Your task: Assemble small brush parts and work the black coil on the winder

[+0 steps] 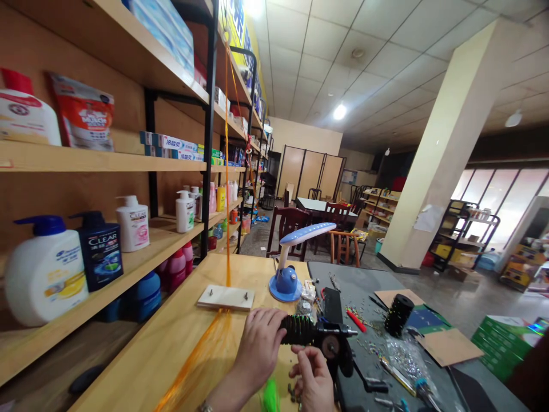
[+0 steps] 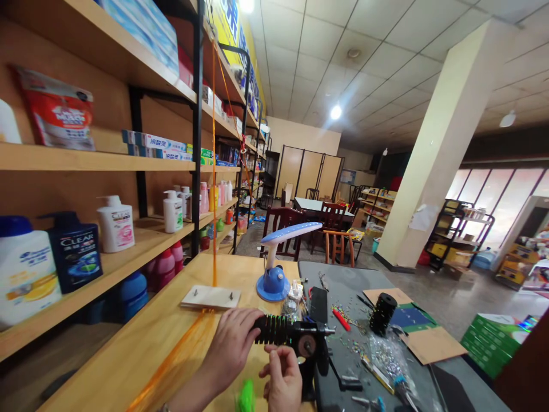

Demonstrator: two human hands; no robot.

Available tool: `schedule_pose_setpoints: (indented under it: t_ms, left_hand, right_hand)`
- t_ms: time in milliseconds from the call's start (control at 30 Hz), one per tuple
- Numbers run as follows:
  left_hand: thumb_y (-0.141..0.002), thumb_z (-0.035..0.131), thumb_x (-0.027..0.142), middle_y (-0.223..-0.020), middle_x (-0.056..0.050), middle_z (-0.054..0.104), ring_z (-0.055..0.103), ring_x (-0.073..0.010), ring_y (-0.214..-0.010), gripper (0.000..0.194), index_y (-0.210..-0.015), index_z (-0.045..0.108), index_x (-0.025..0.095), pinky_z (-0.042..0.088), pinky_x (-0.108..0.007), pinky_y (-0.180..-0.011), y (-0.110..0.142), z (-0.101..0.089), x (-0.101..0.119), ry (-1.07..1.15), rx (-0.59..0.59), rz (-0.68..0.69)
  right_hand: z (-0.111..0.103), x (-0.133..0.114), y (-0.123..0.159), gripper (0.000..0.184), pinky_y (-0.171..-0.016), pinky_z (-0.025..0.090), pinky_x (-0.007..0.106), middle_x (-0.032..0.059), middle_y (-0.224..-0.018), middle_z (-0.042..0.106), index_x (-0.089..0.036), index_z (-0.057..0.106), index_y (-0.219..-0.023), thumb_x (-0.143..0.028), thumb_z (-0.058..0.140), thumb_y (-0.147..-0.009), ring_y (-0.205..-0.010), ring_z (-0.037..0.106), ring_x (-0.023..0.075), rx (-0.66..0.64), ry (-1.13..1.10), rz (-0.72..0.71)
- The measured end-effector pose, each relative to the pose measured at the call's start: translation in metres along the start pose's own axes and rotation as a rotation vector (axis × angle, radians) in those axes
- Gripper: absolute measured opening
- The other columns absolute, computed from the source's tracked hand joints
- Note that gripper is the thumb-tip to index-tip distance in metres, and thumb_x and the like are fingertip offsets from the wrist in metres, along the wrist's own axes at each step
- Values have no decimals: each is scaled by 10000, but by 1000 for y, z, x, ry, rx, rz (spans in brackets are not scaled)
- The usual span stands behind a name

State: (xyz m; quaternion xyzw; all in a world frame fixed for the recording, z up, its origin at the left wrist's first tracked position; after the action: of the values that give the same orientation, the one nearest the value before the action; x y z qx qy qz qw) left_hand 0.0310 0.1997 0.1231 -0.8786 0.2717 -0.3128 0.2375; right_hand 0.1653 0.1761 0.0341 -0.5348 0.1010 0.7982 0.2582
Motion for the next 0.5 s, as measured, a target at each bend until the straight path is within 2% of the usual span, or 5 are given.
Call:
schedule_pose_setpoints:
  t_ms: [133,267,333,433,500]
  left_hand:
    - [-940,422,176,-1099,-80,723,618,-262,-1047,282,-1121,635,217,384,-478,-974,-12,-4,0,-44,-115,-92]
    - [-949,425,220,-1079,-73,748,641,-265,-1040,277,-1089,665,226,419,-455,-933,-23,-5,-4,-67,-183,-132]
    - [-948,431,241,-1073,-60,754,650,-262,-1033,273,-1072,674,238,432,-437,-917,-26,-6,-6,-74,-215,-136]
    - [-947,427,256,-1068,-47,756,655,-253,-1030,275,-1065,676,249,439,-407,-908,-28,-7,-7,-85,-252,-140]
    - [-952,411,267,-1056,-38,758,660,-244,-1022,287,-1065,674,258,443,-383,-896,-29,-8,-7,-95,-272,-141]
  right_hand:
    - [8,2,-6,515,-301,304,109,-26,-605,652,-190,513,-680,-604,804,-587,-369,477,53,-96,-36,54]
    - [9,5,-5,551,-285,250,125,-111,-442,472,-193,557,-751,-696,729,-609,-303,319,34,-52,10,56]
    - [8,2,-3,581,-296,221,134,-110,-417,436,-170,611,-787,-712,716,-604,-305,295,37,-32,70,40]
    - [6,-9,0,563,-315,205,149,-80,-423,459,-151,635,-677,-696,740,-581,-319,301,40,-58,138,36]
    - [3,-16,0,540,-334,256,166,-53,-437,514,-157,635,-630,-684,747,-586,-340,346,59,-87,137,27]
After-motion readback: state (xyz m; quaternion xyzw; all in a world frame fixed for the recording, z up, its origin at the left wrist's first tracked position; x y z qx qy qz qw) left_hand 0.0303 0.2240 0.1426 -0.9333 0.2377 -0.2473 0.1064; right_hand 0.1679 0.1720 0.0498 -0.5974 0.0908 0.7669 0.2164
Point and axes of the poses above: each hand's wrist, its own y-axis away from the middle knuckle, its own z-axis out of the palm, x = y × z, the point moved 2 cm from there along -y, towards the middle knuckle
